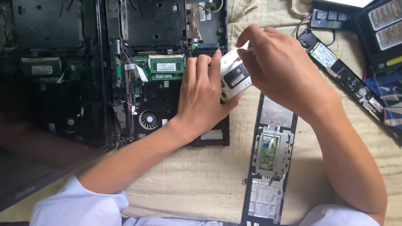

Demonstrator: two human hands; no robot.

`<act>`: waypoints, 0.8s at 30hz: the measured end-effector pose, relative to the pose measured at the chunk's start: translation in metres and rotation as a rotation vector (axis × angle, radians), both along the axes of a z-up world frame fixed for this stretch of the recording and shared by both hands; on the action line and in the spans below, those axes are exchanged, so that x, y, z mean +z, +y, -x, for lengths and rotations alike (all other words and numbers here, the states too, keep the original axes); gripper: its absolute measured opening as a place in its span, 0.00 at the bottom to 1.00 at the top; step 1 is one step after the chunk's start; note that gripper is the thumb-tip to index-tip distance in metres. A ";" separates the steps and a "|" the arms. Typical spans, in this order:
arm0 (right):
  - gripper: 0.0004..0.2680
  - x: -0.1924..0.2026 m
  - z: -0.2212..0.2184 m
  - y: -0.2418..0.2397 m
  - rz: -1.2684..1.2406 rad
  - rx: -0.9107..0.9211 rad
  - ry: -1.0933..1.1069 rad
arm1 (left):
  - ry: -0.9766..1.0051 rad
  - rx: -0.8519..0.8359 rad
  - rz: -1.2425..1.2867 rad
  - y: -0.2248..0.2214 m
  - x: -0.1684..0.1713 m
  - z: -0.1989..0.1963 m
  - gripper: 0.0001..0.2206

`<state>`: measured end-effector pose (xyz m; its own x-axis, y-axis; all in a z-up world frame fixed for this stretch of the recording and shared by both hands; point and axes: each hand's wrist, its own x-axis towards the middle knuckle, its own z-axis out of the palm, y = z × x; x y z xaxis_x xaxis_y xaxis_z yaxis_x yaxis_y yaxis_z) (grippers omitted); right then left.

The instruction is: Using a prying tool to remove a component from a mobile phone frame during disassembly.

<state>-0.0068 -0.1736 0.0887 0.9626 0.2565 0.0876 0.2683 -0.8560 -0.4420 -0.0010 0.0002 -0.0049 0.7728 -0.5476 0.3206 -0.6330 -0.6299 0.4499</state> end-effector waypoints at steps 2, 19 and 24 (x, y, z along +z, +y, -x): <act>0.04 -0.004 0.000 0.000 -0.026 -0.013 -0.018 | -0.001 0.002 -0.010 0.000 -0.001 -0.001 0.40; 0.06 -0.016 0.009 0.005 -0.069 -0.054 -0.107 | -0.017 -0.001 -0.031 0.000 -0.003 0.000 0.41; 0.07 -0.014 0.007 0.003 0.038 0.004 -0.120 | -0.055 0.002 -0.049 0.000 -0.004 0.001 0.40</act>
<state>-0.0137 -0.1706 0.0749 0.9446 0.2659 0.1926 0.3212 -0.8700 -0.3740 -0.0019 0.0005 -0.0089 0.7557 -0.5626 0.3352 -0.6549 -0.6516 0.3828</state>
